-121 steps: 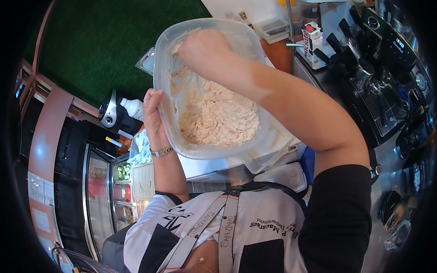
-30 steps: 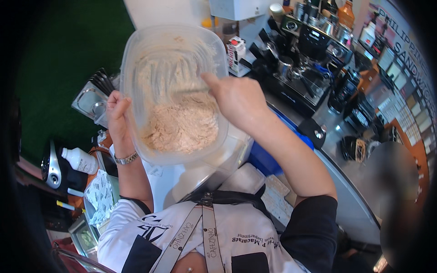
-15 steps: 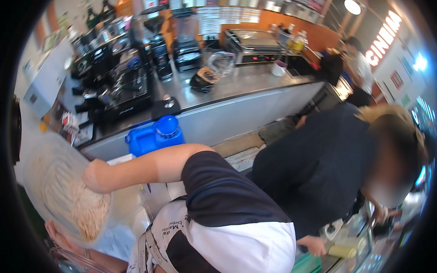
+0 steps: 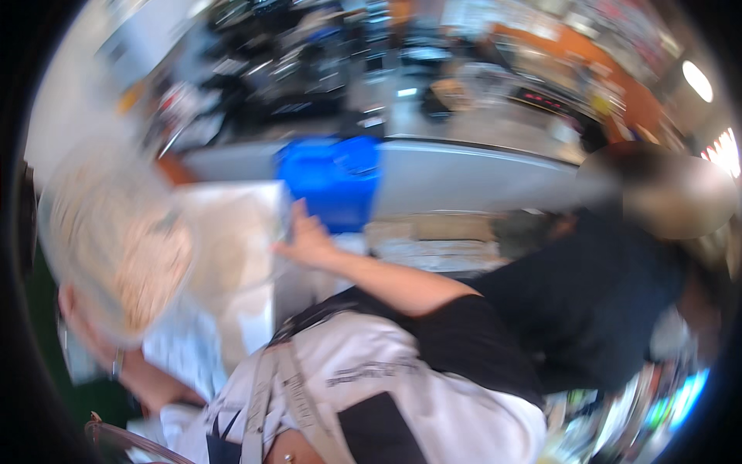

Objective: The person scoops a thick, beige food mixture from a large plastic container into a rectangular metal tray using a spoon. They repeatedly transfer the mixture, scraping the sides of the container to empty it into the tray.

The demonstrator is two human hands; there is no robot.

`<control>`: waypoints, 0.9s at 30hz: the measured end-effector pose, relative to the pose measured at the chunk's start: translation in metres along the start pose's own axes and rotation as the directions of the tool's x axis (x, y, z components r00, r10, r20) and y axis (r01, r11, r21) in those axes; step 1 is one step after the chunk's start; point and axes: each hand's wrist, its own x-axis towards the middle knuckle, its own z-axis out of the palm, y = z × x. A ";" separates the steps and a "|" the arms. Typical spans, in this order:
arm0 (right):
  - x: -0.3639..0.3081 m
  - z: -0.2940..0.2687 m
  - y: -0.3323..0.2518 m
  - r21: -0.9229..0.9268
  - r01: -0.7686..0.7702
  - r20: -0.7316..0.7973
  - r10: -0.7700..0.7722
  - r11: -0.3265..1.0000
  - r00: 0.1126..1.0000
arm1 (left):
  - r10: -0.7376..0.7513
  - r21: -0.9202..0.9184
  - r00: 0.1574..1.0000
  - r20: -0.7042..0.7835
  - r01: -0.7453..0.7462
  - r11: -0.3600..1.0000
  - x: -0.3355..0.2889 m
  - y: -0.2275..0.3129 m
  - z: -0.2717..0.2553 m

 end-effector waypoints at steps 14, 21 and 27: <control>0.164 0.035 -0.057 0.044 0.416 0.495 -0.382 0.908 0.781 | -0.366 -0.445 0.919 -0.147 0.269 0.854 -0.053 0.101 -0.046; 0.196 0.052 -0.081 -0.048 0.571 0.528 -0.464 0.820 0.711 | -0.312 -0.286 0.919 -0.242 0.239 0.928 -0.062 0.102 -0.027; 0.139 -0.022 -0.205 0.461 0.250 0.482 -0.477 0.851 0.735 | -0.183 -0.142 0.918 -0.353 0.140 0.980 -0.067 0.098 -0.004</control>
